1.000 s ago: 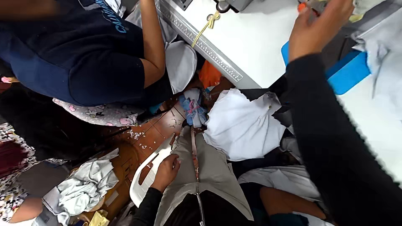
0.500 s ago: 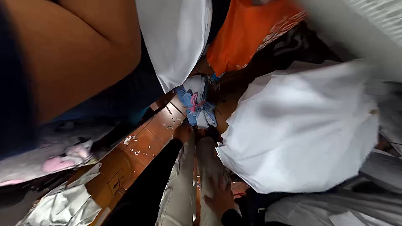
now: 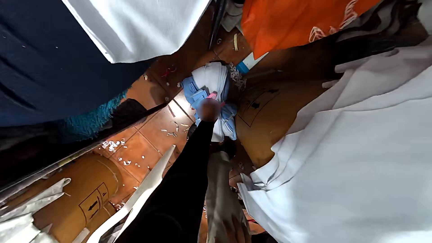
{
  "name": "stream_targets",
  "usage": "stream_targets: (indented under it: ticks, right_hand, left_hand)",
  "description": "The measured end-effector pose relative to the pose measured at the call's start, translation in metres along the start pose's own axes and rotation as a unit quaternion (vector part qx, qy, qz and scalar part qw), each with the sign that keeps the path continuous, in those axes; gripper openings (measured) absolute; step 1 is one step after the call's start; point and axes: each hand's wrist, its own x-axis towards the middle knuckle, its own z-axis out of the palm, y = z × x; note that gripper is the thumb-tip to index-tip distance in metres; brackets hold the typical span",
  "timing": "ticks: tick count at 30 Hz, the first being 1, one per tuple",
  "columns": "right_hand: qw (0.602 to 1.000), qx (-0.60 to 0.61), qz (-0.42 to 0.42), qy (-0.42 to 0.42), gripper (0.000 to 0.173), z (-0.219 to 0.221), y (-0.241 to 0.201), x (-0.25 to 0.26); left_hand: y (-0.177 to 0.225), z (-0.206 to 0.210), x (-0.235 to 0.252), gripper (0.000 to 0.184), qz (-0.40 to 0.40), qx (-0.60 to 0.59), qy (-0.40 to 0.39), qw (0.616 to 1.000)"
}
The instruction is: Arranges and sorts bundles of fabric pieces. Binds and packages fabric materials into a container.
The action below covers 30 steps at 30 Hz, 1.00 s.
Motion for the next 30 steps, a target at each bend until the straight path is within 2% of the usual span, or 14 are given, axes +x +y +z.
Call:
stream_targets:
  ticks: [5, 8, 10, 14, 17, 19, 21, 23, 25, 27, 30]
  right_hand:
    - [1.000, 0.004, 0.002, 0.006, 0.054, 0.000, -0.003, -0.005]
    - [1.000, -0.002, 0.012, -0.012, 0.054, -0.003, -0.009, -0.002]
    - [1.000, -0.001, 0.015, -0.013, 0.052, -0.002, -0.010, 0.000]
    - [0.997, -0.002, 0.038, -0.069, 0.055, -0.006, -0.009, 0.013]
    - [0.993, 0.112, -0.018, -0.027, 0.058, -0.009, 0.000, 0.007]
    - [0.964, 0.259, -0.060, 0.006, 0.052, -0.026, -0.013, -0.022]
    - [0.893, 0.442, -0.076, 0.022, 0.052, -0.058, -0.051, -0.066]
    - [0.812, 0.567, -0.080, 0.111, 0.063, -0.087, -0.094, -0.112]
    - [0.755, 0.625, -0.040, 0.195, 0.083, -0.117, -0.123, -0.142]
    - [0.743, 0.612, 0.002, 0.272, 0.098, -0.138, -0.141, -0.160]
    - [0.762, 0.517, 0.051, 0.387, 0.098, -0.149, -0.153, -0.174]
  left_hand:
    - [-0.004, -0.027, 0.008, 0.058, 0.012, -0.008, -0.050, 0.999]
    - [-0.006, -0.047, -0.017, 0.052, 0.043, -0.009, -0.052, 0.998]
    - [-0.003, -0.064, -0.053, 0.049, 0.040, -0.011, -0.060, 0.997]
    - [0.007, -0.106, -0.142, 0.045, 0.049, 0.019, -0.087, 0.995]
    - [0.018, -0.144, -0.227, 0.043, 0.042, -0.004, -0.079, 0.996]
    - [0.026, -0.168, -0.288, 0.039, 0.058, -0.015, -0.069, 0.996]
    - [0.039, -0.192, -0.351, 0.036, 0.070, -0.009, -0.059, 0.996]
    - [0.053, -0.215, -0.419, 0.035, 0.091, 0.005, -0.053, 0.994]
    - [0.058, -0.227, -0.472, 0.039, 0.127, 0.018, -0.059, 0.990]
    - [0.065, -0.234, -0.500, 0.038, 0.153, 0.023, -0.085, 0.984]
    - [0.077, -0.244, -0.521, 0.036, 0.168, 0.033, -0.137, 0.976]
